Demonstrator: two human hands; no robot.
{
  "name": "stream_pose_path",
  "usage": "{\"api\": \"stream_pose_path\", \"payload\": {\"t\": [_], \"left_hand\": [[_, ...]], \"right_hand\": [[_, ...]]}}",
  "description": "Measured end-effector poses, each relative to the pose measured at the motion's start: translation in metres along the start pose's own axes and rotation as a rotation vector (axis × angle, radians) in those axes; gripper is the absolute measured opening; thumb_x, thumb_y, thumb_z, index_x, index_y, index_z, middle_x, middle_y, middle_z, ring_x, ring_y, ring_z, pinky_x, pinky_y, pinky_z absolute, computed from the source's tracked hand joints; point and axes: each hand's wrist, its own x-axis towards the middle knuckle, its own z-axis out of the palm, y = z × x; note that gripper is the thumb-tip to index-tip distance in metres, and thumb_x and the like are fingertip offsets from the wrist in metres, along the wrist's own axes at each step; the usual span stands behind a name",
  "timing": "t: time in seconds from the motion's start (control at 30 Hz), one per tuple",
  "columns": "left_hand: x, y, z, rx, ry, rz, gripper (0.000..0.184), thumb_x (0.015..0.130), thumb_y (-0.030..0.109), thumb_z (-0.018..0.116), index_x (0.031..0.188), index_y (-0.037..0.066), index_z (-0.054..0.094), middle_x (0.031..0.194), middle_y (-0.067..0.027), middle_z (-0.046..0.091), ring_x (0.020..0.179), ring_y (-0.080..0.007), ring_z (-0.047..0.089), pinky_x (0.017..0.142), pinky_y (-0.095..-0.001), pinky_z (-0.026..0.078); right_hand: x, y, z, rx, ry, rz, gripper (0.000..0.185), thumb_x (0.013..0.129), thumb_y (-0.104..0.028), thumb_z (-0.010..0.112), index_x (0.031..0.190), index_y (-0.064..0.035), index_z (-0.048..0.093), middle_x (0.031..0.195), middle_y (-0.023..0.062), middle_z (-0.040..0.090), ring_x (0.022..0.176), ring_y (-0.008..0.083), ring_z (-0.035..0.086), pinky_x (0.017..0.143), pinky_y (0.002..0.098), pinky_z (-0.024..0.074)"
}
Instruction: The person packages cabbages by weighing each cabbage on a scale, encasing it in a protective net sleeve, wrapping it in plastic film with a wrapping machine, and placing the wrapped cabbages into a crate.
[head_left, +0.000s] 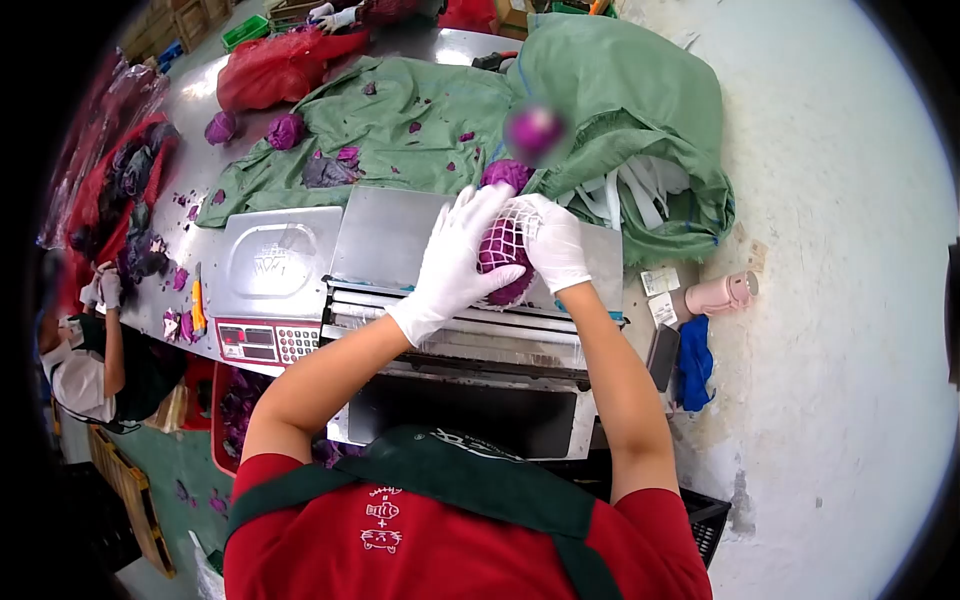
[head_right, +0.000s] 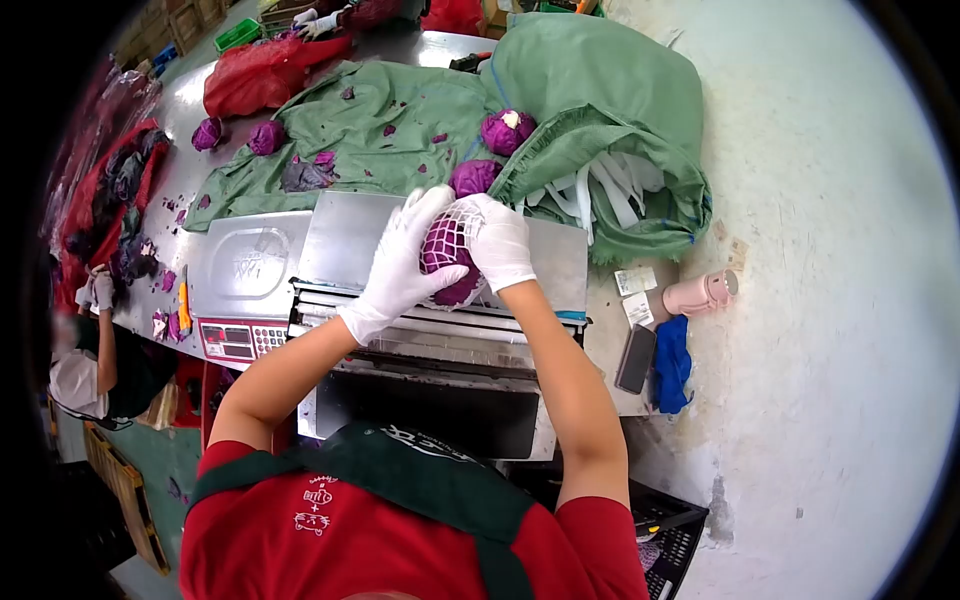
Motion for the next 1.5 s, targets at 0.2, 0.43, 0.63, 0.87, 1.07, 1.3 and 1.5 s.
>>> {"api": "stream_pose_path", "payload": {"t": [0.2,0.43,0.63,0.87,1.07,1.3,1.5], "left_hand": [[-0.001,-0.008,0.011,-0.657,0.022,-0.358,0.056,0.079,0.003,0.068,0.132,0.005,0.049,0.131,-0.0138,0.05,0.121,-0.0217,0.048,0.102,-0.0306,0.038],[-0.023,0.002,-0.022,-0.056,-0.05,0.315,0.044,0.078,0.012,0.067,0.12,0.011,0.059,0.129,-0.0142,0.052,0.123,-0.0306,0.048,0.105,-0.0458,0.035],[-0.079,-0.054,-0.09,0.141,-0.446,0.412,0.059,0.073,0.014,0.067,0.13,0.018,0.05,0.129,-0.0133,0.052,0.107,-0.0287,0.058,0.09,-0.0401,0.048],[-0.081,-0.073,-0.146,0.74,-0.842,0.453,0.068,0.073,0.017,0.064,0.136,0.032,0.044,0.123,-0.0096,0.052,0.073,-0.0238,0.064,0.06,-0.0367,0.054],[-0.088,-0.064,-0.08,0.22,-0.646,0.28,0.025,0.082,0.012,0.06,0.107,0.012,0.063,0.12,-0.0118,0.056,0.089,-0.0262,0.064,0.073,-0.0358,0.054],[-0.079,0.004,-0.148,-0.495,-0.207,-0.251,0.018,0.096,0.01,0.048,0.1,-0.002,0.062,0.092,-0.0095,0.067,0.082,-0.0172,0.064,0.078,-0.0324,0.052],[0.018,-0.032,-0.1,0.084,-0.441,0.256,0.117,0.05,0.05,0.083,0.145,0.01,0.028,0.147,-0.0259,0.024,0.137,-0.0401,0.024,0.113,-0.0477,0.021]], "right_hand": [[-0.029,-0.042,-0.005,-0.133,0.189,-0.204,0.012,0.087,-0.017,0.059,0.095,-0.009,0.064,0.087,0.01,0.066,0.079,0.0291,0.065,0.065,0.0367,0.0504],[-0.065,-0.035,-0.049,0.041,-0.085,-0.193,0.04,0.085,-0.013,0.06,0.124,-0.0051,0.054,0.126,0.015,0.053,0.117,0.0304,0.051,0.098,0.0358,0.0397],[-0.106,0.015,-0.108,-0.247,-0.163,-0.104,0.038,0.082,-0.017,0.066,0.118,-0.0108,0.059,0.11,0.0119,0.06,0.096,0.029,0.06,0.082,0.0353,0.0485],[-0.13,0.047,-0.129,-0.811,-0.563,-0.598,0.035,0.071,-0.022,0.065,0.106,-0.0237,0.062,0.088,0.0044,0.053,0.082,0.0221,0.057,0.067,0.0351,0.0486],[-0.131,0.051,-0.089,-0.412,-0.58,-0.39,0.01,0.081,-0.016,0.059,0.089,-0.0117,0.058,0.084,0.0052,0.055,0.074,0.0211,0.059,0.061,0.0325,0.0493],[-0.109,-0.048,-0.162,0.335,-0.438,0.228,0.005,0.091,0.002,0.05,0.087,0.0005,0.052,0.083,0.0087,0.063,0.072,0.0136,0.063,0.066,0.0252,0.0501],[0.004,0.03,-0.105,-0.268,-0.036,-0.557,0.019,0.091,-0.001,0.05,0.11,0.0001,0.052,0.098,0.012,0.062,0.092,0.0182,0.062,0.081,0.0308,0.0506]]}}
